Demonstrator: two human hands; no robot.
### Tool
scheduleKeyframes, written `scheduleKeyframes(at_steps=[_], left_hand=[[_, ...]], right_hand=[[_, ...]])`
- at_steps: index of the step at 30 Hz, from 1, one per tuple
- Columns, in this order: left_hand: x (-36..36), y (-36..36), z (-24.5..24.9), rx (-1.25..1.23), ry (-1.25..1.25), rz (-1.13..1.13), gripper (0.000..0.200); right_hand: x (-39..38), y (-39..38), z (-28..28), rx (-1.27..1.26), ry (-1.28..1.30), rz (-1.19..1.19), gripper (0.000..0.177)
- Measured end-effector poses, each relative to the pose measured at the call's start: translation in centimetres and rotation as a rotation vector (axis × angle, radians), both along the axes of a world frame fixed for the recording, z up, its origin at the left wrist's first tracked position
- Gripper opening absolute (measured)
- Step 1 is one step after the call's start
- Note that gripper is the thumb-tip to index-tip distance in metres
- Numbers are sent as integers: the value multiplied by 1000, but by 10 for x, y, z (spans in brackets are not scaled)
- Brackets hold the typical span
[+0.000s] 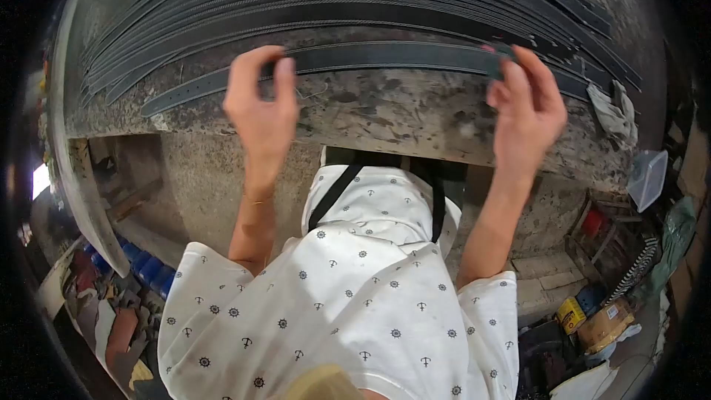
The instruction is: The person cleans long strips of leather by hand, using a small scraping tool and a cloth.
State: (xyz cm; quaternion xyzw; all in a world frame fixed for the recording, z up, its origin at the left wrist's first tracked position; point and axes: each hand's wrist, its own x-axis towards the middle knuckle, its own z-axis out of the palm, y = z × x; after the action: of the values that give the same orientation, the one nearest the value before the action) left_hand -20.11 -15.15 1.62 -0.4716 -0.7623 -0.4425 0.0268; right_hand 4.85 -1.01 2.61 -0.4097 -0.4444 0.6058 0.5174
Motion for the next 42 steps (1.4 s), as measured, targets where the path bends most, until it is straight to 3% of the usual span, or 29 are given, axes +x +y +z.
scheduleKeyframes(at_steps=[4, 6, 8, 10, 13, 14, 15, 16, 17, 19, 21, 22, 23, 25, 27, 29, 31, 32, 33, 36, 37, 38, 39, 41, 42], left_hand=[[95, 81, 4, 93, -44, -526, 10], [163, 125, 6, 123, -31, -767, 23], [229, 170, -1, 193, 105, -993, 46], [283, 214, -13, 363, 299, -1007, 59], [340, 262, -43, 276, 373, -1032, 65], [356, 274, -54, 198, 351, -1061, 61], [357, 275, -44, 55, 517, -1068, 48], [377, 289, -61, 335, 501, -916, 27], [375, 288, -46, 226, 517, -982, 8], [356, 274, -29, 113, 598, -1103, 9], [318, 244, -13, 56, 627, -1069, 8], [293, 225, -17, 145, 613, -978, 7], [249, 192, -1, 101, 689, -922, 10], [171, 144, -4, 73, 623, -923, 25], [101, 92, -18, -90, 337, -935, 46], [47, 30, -8, -276, 210, -756, 67], [-1, -16, -10, -364, 161, -463, 66], [-29, -41, -13, -288, 177, -353, 63], [-60, -67, -15, -293, 16, -192, 60], [-164, -143, -20, -347, 272, 321, 45], [-199, -167, -13, -535, 189, 532, 37], [-256, -199, -28, -502, 275, 689, 38], [-289, -218, -34, -543, 354, 968, 37], [-292, -216, 5, -322, 193, 1029, 35], [-277, -197, 23, -337, 185, 1012, 35]], right_hand=[[118, -6, 9, 129, 36, -229, 28], [162, -22, 24, 206, 21, -329, 28], [196, -38, 33, 178, 177, -433, 29], [216, -55, 38, 181, 183, -481, 31], [240, -68, 21, 125, 230, -500, 38], [246, -69, 14, 117, 251, -492, 38], [252, -67, 7, 108, 274, -484, 38], [256, -65, 0, 107, 303, -452, 38], [260, -65, -6, 110, 281, -437, 40], [268, -68, -16, 97, 275, -400, 42], [263, -63, -16, 188, 250, -343, 46], [260, -59, -15, 261, 232, -268, 48], [255, -52, -15, 330, 233, -181, 50], [244, -41, -23, 200, 250, -333, 46], [233, -18, -42, 145, 326, -250, 43], [227, 1, -55, 127, 369, -185, 35], [198, 8, -49, 64, 406, -151, 32], [195, 16, -58, 41, 430, -66, 30], [186, 20, -59, 44, 440, -41, 30], [160, 21, -55, 5, 440, 33, 29], [154, 18, -52, 8, 441, 42, 29], [149, 15, -48, -11, 406, 45, 28], [149, 15, -48, -32, 361, 45, 27], [153, 17, -64, -11, 307, 49, 25], [157, 16, -63, -8, 331, 65, 25]])
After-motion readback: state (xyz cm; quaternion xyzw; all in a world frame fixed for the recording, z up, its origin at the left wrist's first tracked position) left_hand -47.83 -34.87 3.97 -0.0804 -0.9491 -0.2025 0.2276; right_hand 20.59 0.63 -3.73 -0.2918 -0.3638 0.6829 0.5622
